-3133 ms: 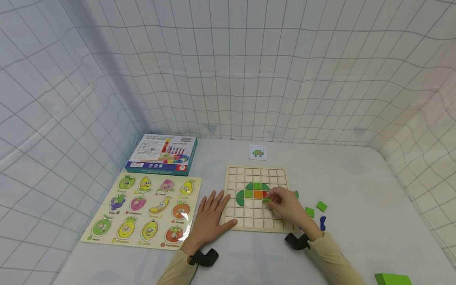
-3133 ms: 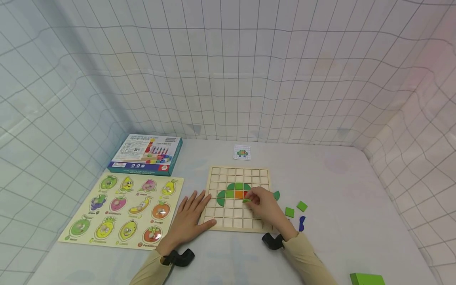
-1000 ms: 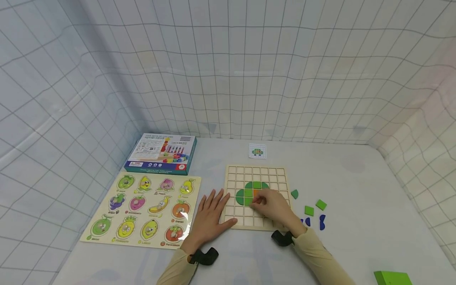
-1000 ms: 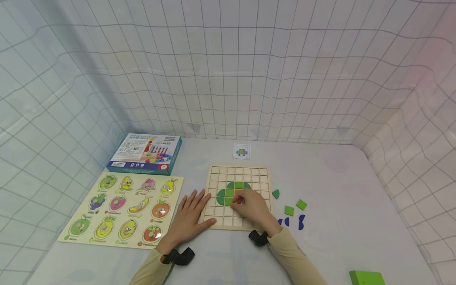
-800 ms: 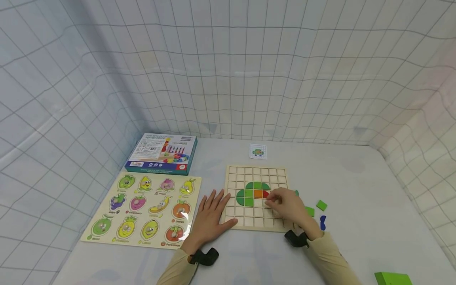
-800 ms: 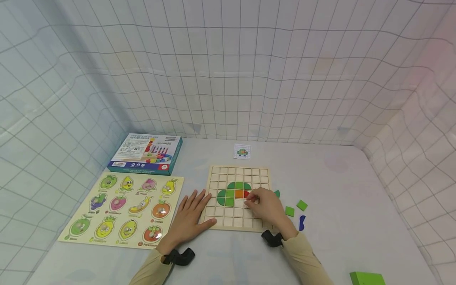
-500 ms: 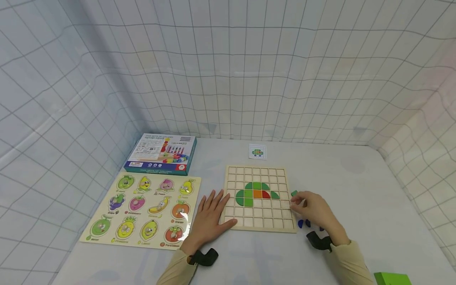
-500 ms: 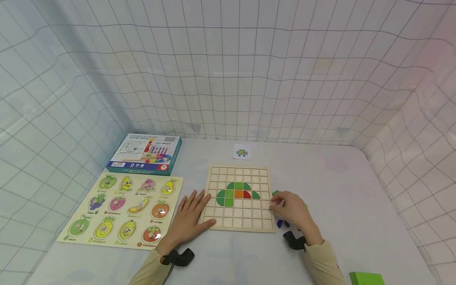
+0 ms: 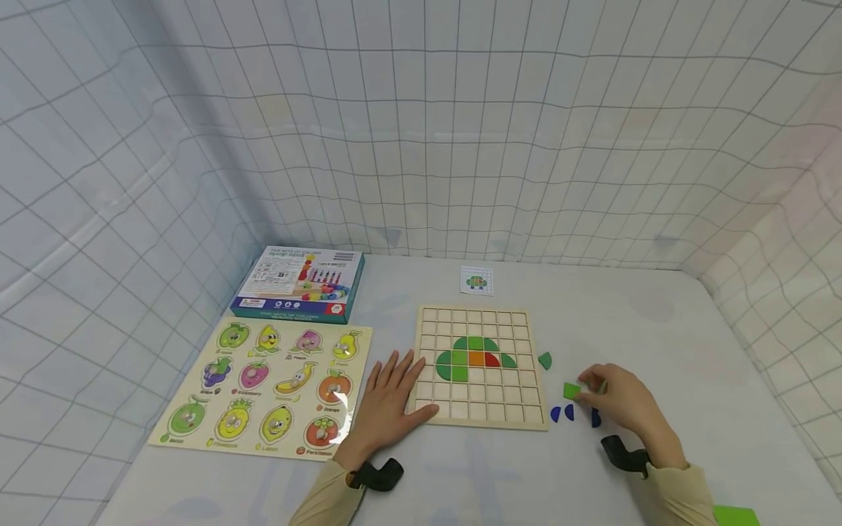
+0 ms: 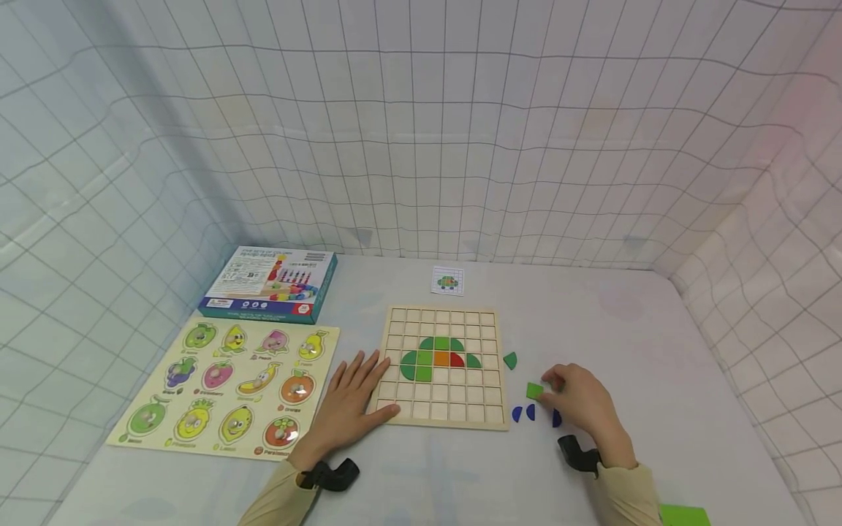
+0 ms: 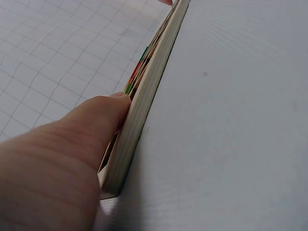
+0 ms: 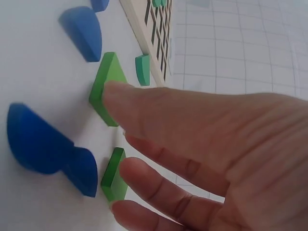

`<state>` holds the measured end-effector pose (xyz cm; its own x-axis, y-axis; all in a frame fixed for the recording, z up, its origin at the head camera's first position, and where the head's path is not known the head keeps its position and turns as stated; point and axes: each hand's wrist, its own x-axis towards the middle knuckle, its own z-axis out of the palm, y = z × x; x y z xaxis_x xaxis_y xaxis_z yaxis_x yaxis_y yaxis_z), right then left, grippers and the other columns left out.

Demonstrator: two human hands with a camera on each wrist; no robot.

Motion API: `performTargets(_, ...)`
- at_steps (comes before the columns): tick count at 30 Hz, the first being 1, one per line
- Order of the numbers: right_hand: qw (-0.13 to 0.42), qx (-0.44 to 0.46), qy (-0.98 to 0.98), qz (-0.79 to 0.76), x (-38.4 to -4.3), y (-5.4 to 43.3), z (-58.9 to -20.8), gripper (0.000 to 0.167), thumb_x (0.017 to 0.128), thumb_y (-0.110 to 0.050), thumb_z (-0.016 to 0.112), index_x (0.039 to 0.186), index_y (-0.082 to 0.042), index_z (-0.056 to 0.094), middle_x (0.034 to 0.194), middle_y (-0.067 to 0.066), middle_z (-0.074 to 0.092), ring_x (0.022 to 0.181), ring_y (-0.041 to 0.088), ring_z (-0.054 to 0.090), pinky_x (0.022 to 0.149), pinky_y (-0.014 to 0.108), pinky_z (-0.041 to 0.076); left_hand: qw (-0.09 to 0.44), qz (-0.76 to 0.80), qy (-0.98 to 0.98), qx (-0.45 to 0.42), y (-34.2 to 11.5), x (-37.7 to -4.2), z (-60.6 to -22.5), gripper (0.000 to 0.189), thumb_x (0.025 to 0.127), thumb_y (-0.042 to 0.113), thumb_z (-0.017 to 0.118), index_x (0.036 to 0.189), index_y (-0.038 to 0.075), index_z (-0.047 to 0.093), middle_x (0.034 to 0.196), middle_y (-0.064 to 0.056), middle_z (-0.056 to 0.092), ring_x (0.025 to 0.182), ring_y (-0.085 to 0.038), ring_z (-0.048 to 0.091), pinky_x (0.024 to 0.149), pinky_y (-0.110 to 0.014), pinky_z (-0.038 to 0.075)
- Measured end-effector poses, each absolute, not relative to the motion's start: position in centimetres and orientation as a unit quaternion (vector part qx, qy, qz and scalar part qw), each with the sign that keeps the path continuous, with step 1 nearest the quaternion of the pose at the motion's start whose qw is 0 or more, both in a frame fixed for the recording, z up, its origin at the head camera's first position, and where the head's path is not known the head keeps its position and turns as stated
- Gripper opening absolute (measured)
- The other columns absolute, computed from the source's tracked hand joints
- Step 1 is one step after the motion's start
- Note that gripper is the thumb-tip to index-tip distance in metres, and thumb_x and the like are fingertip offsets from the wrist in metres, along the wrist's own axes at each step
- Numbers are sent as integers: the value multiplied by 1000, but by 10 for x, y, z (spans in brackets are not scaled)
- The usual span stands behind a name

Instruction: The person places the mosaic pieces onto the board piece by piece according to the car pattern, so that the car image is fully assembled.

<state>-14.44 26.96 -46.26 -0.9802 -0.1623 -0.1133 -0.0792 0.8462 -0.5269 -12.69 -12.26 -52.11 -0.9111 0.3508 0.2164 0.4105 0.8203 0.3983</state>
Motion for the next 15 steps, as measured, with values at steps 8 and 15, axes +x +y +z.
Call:
performTargets(8, 95, -60, 956, -272, -146, 272, -465, 20, 78, -17, 78, 93, -6, 69, 77, 0, 53, 66, 17, 47, 55, 31, 39, 78, -228, -948, -209, -123, -127, -520, 79, 85, 57, 58, 148, 13, 36, 152, -11, 30, 141, -34, 16, 110, -53, 8)
performTargets(15, 97, -67, 958, -262, -153, 268, -466, 21, 77, -17, 78, 93, -7, 68, 76, 0, 51, 69, 18, 46, 58, 32, 37, 81, -224, -949, -207, -122, -127, -520, 79, 85, 58, 58, 147, 13, 37, 151, -11, 31, 140, -35, 18, 110, -54, 9)
